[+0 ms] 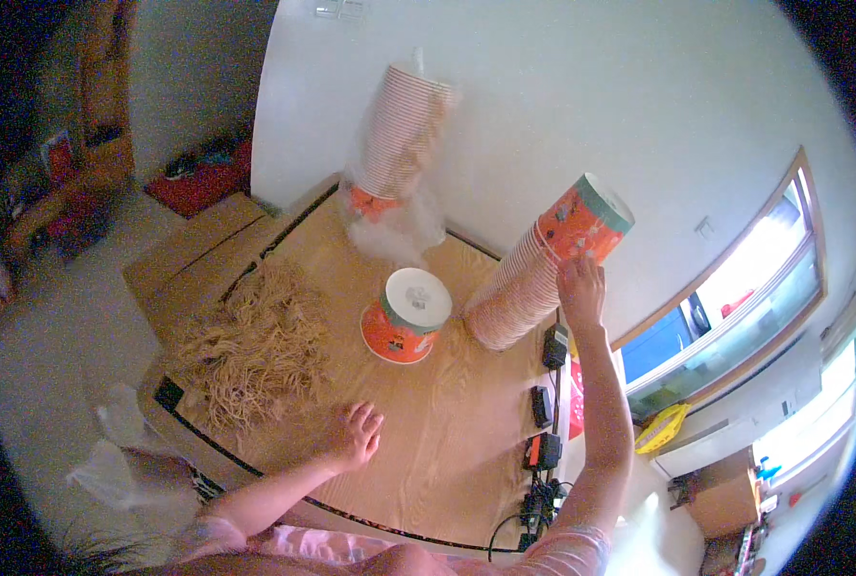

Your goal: Manually attaching string handles to paper bowls for packaging.

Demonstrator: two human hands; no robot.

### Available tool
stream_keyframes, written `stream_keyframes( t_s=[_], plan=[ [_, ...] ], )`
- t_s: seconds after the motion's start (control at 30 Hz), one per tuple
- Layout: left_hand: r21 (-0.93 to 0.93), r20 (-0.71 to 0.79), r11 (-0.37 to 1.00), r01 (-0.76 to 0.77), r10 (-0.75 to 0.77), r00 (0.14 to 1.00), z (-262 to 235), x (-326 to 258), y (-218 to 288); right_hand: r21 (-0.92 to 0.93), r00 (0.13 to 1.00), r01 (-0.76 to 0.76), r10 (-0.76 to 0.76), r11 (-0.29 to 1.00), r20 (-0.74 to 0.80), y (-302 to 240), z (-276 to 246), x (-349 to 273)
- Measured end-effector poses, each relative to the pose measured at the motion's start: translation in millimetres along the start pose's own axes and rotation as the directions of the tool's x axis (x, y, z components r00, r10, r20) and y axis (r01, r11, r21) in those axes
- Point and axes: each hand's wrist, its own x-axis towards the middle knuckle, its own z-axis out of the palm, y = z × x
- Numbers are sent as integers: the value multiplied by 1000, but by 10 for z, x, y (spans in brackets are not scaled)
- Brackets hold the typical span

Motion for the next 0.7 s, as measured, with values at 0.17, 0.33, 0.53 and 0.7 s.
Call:
stream_keyframes(
  t_s=[0.17,0.33,0.53,0.7],
  plan=[
    [-1,-10,1000,-1,1,1000,14,3,-14,-94,999,-45,44,995,-19,19,224,-128],
    [-2,21,1000,-4,4,1000,-64,15,-20,-163,998,-46,39,986,-44,2,307,-129],
    [25,26,1000,7,-8,1000,-84,36,7,-116,997,-57,51,992,-56,48,366,-89],
    [12,23,1000,18,-18,1000,-69,20,2,-100,995,-82,86,992,42,58,322,-71]
  ],
)
